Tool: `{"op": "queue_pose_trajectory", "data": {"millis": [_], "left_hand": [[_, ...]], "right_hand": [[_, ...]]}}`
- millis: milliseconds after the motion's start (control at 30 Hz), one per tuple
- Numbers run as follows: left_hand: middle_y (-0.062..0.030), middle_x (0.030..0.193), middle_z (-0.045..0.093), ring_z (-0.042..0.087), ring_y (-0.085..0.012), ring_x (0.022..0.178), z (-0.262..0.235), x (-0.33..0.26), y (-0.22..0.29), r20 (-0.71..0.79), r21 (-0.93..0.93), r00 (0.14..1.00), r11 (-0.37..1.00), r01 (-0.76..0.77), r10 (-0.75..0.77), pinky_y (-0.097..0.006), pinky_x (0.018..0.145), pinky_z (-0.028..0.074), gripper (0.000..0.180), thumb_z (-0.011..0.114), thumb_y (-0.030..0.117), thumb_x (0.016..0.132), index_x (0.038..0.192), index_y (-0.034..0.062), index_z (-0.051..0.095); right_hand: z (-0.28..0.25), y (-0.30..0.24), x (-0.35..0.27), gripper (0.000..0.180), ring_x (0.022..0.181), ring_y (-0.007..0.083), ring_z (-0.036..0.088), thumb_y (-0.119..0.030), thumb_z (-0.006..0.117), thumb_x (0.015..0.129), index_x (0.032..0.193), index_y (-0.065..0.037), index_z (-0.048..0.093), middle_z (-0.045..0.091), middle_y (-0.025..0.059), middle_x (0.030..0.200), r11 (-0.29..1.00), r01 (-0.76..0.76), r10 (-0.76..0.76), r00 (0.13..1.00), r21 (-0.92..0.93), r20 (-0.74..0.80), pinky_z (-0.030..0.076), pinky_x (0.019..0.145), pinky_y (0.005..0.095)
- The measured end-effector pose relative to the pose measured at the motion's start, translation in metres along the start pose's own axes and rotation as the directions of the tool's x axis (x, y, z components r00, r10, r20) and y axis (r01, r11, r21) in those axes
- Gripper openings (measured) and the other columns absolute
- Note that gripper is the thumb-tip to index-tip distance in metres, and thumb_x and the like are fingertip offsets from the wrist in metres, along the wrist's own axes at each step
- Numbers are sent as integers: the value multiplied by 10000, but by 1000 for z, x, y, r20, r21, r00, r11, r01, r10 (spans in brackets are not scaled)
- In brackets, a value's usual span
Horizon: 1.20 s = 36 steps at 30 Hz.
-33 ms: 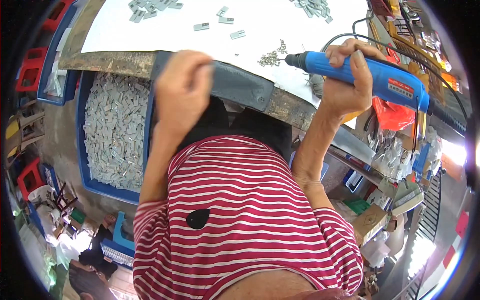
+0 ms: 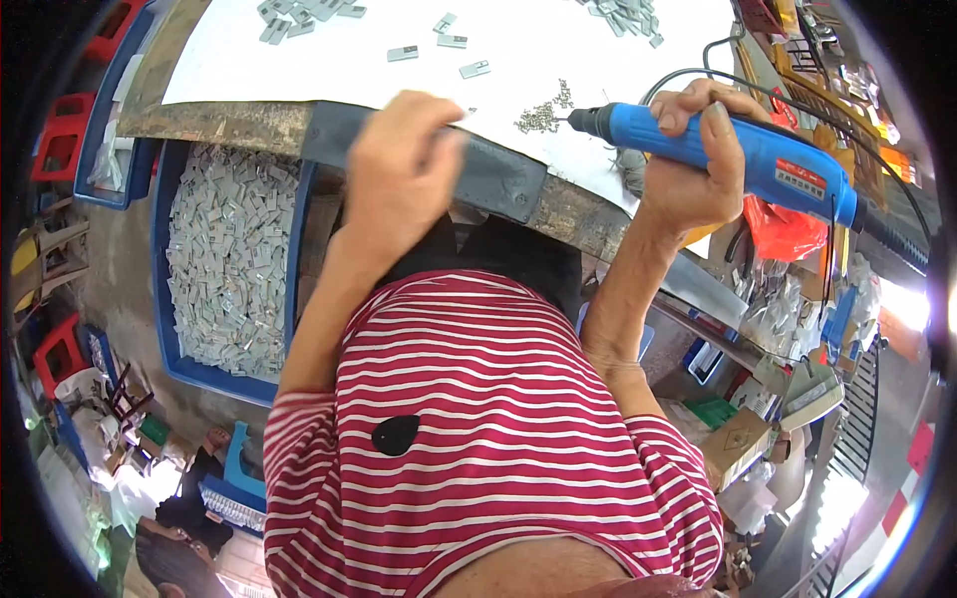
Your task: Assembling small metal components using an electric screwdriver.
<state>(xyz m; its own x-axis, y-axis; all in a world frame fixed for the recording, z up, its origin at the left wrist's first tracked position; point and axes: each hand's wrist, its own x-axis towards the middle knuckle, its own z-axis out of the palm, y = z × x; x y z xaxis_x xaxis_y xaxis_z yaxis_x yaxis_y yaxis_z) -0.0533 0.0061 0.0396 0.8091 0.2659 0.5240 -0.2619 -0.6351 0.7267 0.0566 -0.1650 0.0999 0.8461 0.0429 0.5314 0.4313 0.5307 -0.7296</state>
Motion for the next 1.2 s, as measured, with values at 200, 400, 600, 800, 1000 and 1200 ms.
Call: {"op": "queue_pose_trajectory", "data": {"millis": [200,400,600,800,1000,1200], "left_hand": [[-89,819,537,515,-245,800,59,13,-6,86,21,995,999,-50,48,-356,694,378,211,654,102,674,856,31,573],[-84,791,530,502,-245,765,68,13,-11,50,21,997,998,-53,52,-354,661,368,172,661,103,679,800,36,559],[-83,779,530,503,-242,759,68,12,-16,23,-14,998,998,-55,55,-357,667,374,137,648,94,703,784,33,556],[-80,774,533,503,-236,754,67,10,-18,30,-29,998,998,-48,48,-353,677,381,137,648,94,703,786,33,558],[-73,769,534,504,-227,748,65,6,-20,36,-11,999,999,-36,36,-348,682,380,134,648,98,702,782,41,556],[-72,772,534,510,-229,753,68,9,-17,56,-14,998,999,-42,43,-349,687,378,132,641,98,704,781,40,552]], "right_hand": [[3,3,-1,232,516,204,531,-20,541,697,899,76,481,550,203,730,998,-1,0,1000,65,17,466,543,349],[4,2,0,214,513,201,523,-13,535,704,903,57,496,553,202,732,995,-5,3,1000,100,13,464,540,358],[5,6,-1,209,516,199,522,-10,532,713,912,50,510,560,193,736,986,-38,32,999,163,42,459,548,363],[5,6,-1,204,524,200,529,-4,526,721,918,48,514,564,191,728,982,-44,38,999,182,37,460,551,365],[3,10,-3,208,524,200,531,-6,524,724,925,46,515,564,189,729,985,-38,26,997,168,68,461,549,366],[0,7,-2,203,531,193,525,-15,523,731,925,43,509,558,184,738,982,-63,53,997,177,59,451,554,360]]}}
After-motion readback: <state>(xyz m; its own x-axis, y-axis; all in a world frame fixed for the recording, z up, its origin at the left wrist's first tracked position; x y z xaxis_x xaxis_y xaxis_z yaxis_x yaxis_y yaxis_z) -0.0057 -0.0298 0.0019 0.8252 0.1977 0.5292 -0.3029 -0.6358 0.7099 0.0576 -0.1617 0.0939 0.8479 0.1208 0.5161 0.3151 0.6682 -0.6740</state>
